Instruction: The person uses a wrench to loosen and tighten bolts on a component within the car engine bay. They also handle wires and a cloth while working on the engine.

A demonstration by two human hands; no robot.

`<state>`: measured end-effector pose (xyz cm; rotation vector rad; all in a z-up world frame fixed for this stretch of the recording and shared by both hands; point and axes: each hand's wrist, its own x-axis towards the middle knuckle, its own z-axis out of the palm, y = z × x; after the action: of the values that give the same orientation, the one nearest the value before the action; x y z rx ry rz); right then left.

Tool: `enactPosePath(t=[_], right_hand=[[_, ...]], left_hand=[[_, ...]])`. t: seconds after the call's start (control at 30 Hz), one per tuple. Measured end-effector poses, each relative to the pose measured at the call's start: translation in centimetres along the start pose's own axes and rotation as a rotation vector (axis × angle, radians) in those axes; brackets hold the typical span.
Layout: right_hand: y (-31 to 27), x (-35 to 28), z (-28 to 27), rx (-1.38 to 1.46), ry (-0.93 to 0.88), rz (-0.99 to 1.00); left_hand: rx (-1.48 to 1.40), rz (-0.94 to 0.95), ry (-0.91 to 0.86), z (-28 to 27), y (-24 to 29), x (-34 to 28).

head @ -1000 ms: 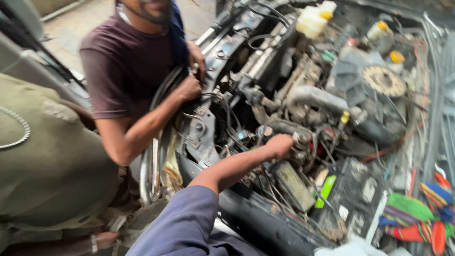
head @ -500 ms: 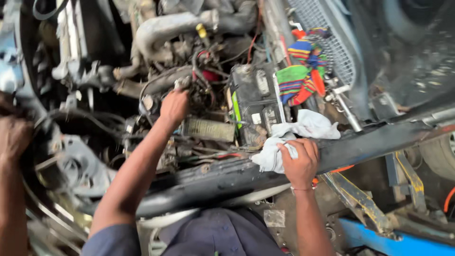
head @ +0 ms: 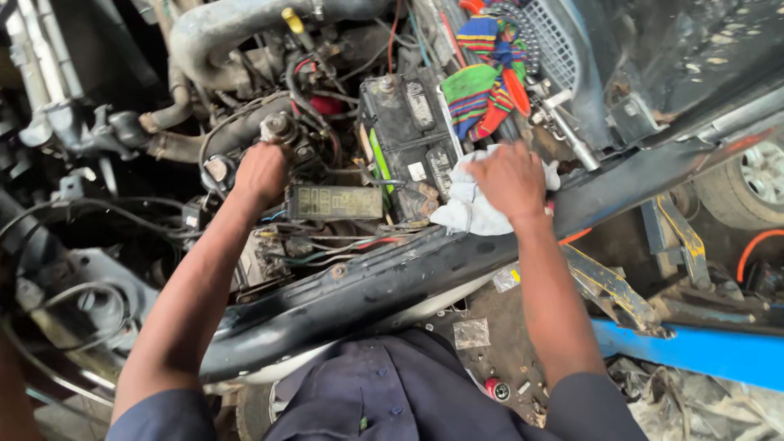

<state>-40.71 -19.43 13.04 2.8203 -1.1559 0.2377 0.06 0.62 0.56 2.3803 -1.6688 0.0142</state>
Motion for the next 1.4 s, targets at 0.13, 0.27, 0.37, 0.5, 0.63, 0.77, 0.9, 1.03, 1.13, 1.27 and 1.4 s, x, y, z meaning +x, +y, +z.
enactPosePath(t=[0.13,0.27,0.37,0.5,0.63,0.77,0.9,1.03,1.13,1.27,1.4], right_hand=[[-0.1,6.7,3.5,0.086,-0.036,0.042],[0.5,11.9,8.2,-0.073,-0.118,0.042],[1.4,14.1,9.8,-0.064,-0.244,0.014],[3.0,13.3,10.5,0.125,-0.139,-0.053],[1.5,12.0,9.1,0.567,-0.139,0.116],[-0.4,11.7,6.6,1.182,-0.12,0.021],[-3.1,12.7,5.8,1.384,-0.017,-0.265],[-4.7,12.9,6.0,1.309,0.017,-0.315],[-5.7,12.7,5.2,1.229,0.021,-0.306],[-6.0,10.5,3.9,0.955,0.066,-0.285],[-6.3,9.9,2.0,0.77,0.099,-0.309]], left_hand=[[-0.083,-0.201,0.1,0.5,0.1,-0.2],[-0.066,-0.111,0.196,3.1,-0.4,0.5],[0.021,0.103,0.136,3.8,-2.1,0.9],[-0.254,0.177,0.268,1.3,-1.3,-0.5],[-0.524,-0.238,0.3,-0.1,0.0,-2.5],[-0.351,-0.1,0.328,0.6,0.4,-1.9],[-0.228,0.103,0.237,0.4,-0.8,-1.8],[-0.249,0.058,0.259,-0.9,0.7,-1.6],[-0.311,-0.078,0.253,-1.5,2.7,0.4],[-0.143,-0.15,0.095,0.9,4.1,2.9],[-0.036,0.187,0.231,2.1,3.1,4.9]])
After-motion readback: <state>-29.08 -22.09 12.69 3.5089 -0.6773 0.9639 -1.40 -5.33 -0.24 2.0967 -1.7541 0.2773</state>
